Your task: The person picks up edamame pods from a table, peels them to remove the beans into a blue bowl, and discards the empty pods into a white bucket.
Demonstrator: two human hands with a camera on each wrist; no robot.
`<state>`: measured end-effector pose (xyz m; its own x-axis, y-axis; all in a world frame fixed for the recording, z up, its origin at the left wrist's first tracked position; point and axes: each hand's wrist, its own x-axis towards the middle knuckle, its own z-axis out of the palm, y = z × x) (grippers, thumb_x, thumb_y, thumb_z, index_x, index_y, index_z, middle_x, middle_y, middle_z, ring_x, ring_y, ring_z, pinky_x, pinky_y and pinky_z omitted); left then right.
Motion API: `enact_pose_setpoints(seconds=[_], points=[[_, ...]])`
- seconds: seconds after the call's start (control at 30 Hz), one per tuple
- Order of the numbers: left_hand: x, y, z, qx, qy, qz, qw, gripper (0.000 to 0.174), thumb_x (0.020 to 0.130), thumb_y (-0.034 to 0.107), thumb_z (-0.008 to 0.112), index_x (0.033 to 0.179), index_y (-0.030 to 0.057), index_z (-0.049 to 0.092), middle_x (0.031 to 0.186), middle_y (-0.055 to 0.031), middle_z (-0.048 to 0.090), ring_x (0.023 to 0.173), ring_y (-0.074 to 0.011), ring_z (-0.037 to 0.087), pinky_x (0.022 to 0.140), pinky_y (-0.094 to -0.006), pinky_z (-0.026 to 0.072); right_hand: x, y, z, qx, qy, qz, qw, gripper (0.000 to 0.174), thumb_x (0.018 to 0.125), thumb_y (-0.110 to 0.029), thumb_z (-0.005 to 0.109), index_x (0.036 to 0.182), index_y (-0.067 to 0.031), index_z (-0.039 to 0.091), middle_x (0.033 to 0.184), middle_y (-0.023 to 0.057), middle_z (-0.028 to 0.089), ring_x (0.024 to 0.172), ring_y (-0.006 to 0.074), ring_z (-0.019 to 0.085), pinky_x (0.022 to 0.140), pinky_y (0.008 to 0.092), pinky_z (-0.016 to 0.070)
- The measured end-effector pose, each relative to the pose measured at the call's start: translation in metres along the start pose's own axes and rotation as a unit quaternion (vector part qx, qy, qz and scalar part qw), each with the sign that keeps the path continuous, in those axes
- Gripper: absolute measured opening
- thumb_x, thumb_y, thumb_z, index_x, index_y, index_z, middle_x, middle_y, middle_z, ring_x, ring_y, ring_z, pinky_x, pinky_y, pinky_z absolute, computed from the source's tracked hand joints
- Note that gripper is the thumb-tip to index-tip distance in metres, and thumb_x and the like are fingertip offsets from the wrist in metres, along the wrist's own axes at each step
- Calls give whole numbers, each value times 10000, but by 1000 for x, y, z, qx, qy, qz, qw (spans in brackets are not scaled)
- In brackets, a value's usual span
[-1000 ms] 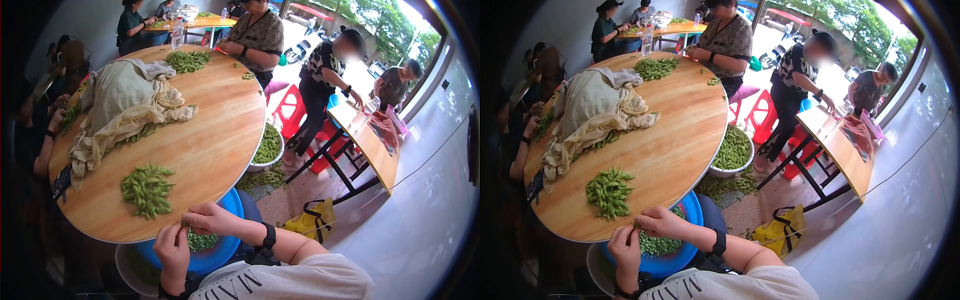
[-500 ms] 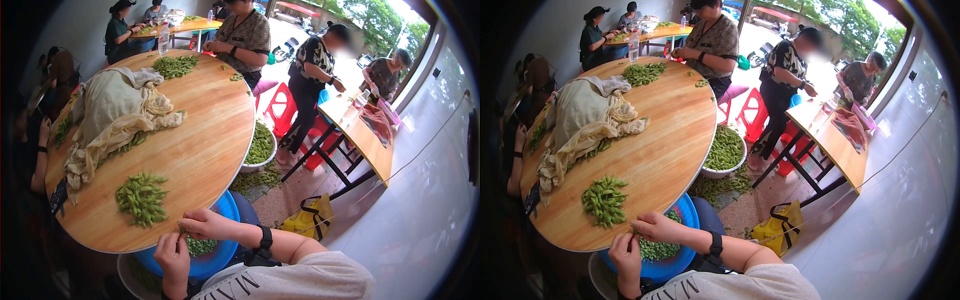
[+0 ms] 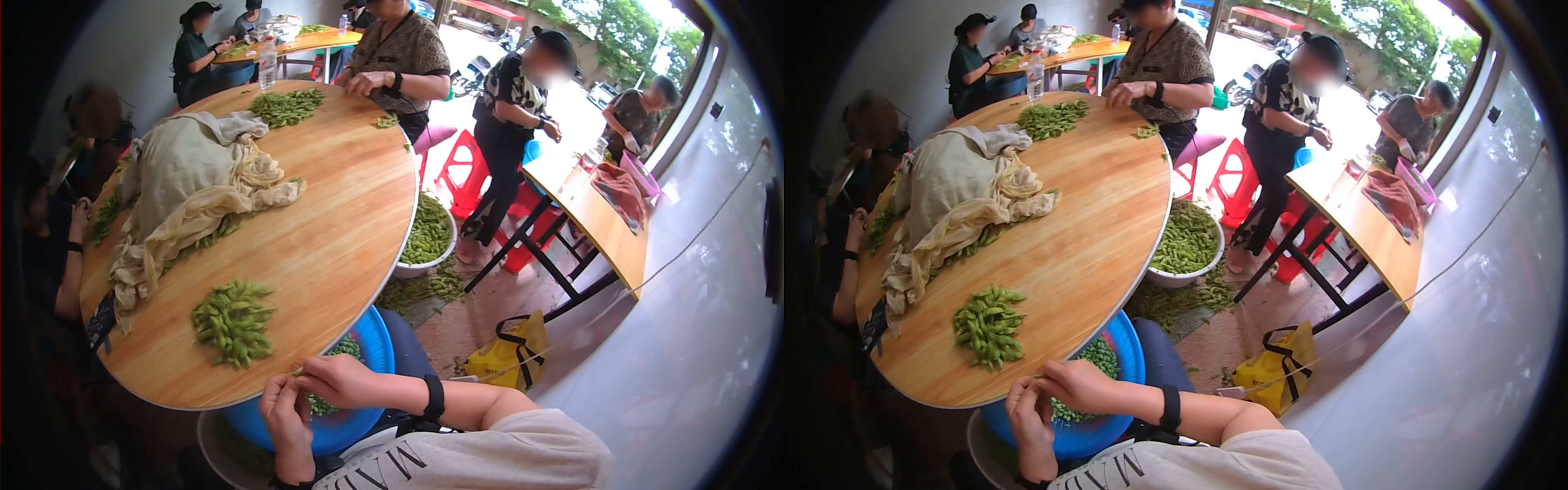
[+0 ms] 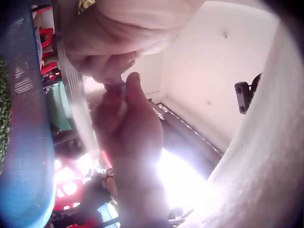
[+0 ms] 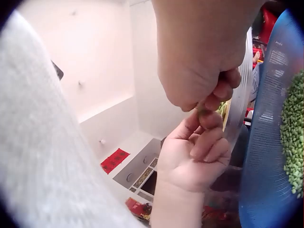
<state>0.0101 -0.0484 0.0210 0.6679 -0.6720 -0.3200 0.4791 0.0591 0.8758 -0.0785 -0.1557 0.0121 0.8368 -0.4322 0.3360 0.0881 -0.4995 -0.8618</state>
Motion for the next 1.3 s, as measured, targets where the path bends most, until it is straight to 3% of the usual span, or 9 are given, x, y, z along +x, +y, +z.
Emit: enact_pose_setpoints(seconds=[0.23,0.4,0.5,0.73,0.83,0.93,1.03,1.2,1.3], points=[[-1,-10,-13,12,-74,-68,995,153,866,125,474,790,18,552,565,-13,493,376,-59,362,342,-186,248,-19,2,-5,18,-44,-14,999,132,811,-120,578,763,-11,521,658,162,522,596,344,535,512,370,433],[-11,-16,-20,153,-50,17,987,89,853,21,523,917,-32,553,654,-60,570,443,-64,446,411,-192,355,-21,8,-14,76,-66,162,982,203,807,-183,639,818,14,586,605,97,550,575,107,518,503,264,420],[-17,-21,-24,298,-26,161,941,144,845,-19,512,987,-38,516,662,-65,572,465,-70,469,429,-201,385,-14,-2,-16,56,-15,92,994,222,780,-177,670,858,10,581,629,80,560,577,92,511,508,257,421],[-31,-2,-30,132,-126,15,983,237,825,-57,475,1059,-23,463,790,-63,564,609,-80,535,537,-198,428,-10,10,-6,224,-192,248,923,168,801,-149,633,870,-2,590,743,-5,574,677,49,509,580,219,434],[-31,-11,-38,153,-112,13,982,239,812,-60,494,1045,-18,465,765,-57,571,595,-78,534,524,-201,424,-13,16,1,247,-184,269,912,187,779,-155,655,862,3,596,715,26,581,645,83,525,569,242,432],[-27,-21,-49,256,-47,60,964,231,799,-61,516,1018,-9,465,710,-50,577,567,-73,527,497,-202,415,-12,15,1,-115,-89,78,986,218,741,-160,686,854,6,600,693,79,576,615,149,541,556,267,428],[-24,-30,-50,303,-4,112,946,220,790,-58,539,987,-2,458,652,-52,580,531,-68,515,466,-198,406,-6,-11,0,13,-179,127,975,235,703,-153,699,839,12,600,740,167,585,658,295,590,566,330,456],[-25,-22,-42,254,-16,102,962,188,807,-43,536,981,-12,473,683,-57,589,553,-65,527,476,-195,418,-6,0,10,72,-189,202,958,240,731,-180,700,788,17,576,631,100,579,563,123,535,511,296,437],[-26,-23,-43,268,-23,97,958,172,814,-38,531,978,-18,484,685,-54,588,564,-69,537,486,-196,428,-6,-3,12,60,-183,195,962,240,719,-171,693,794,22,573,642,121,582,562,140,546,522,299,447]])
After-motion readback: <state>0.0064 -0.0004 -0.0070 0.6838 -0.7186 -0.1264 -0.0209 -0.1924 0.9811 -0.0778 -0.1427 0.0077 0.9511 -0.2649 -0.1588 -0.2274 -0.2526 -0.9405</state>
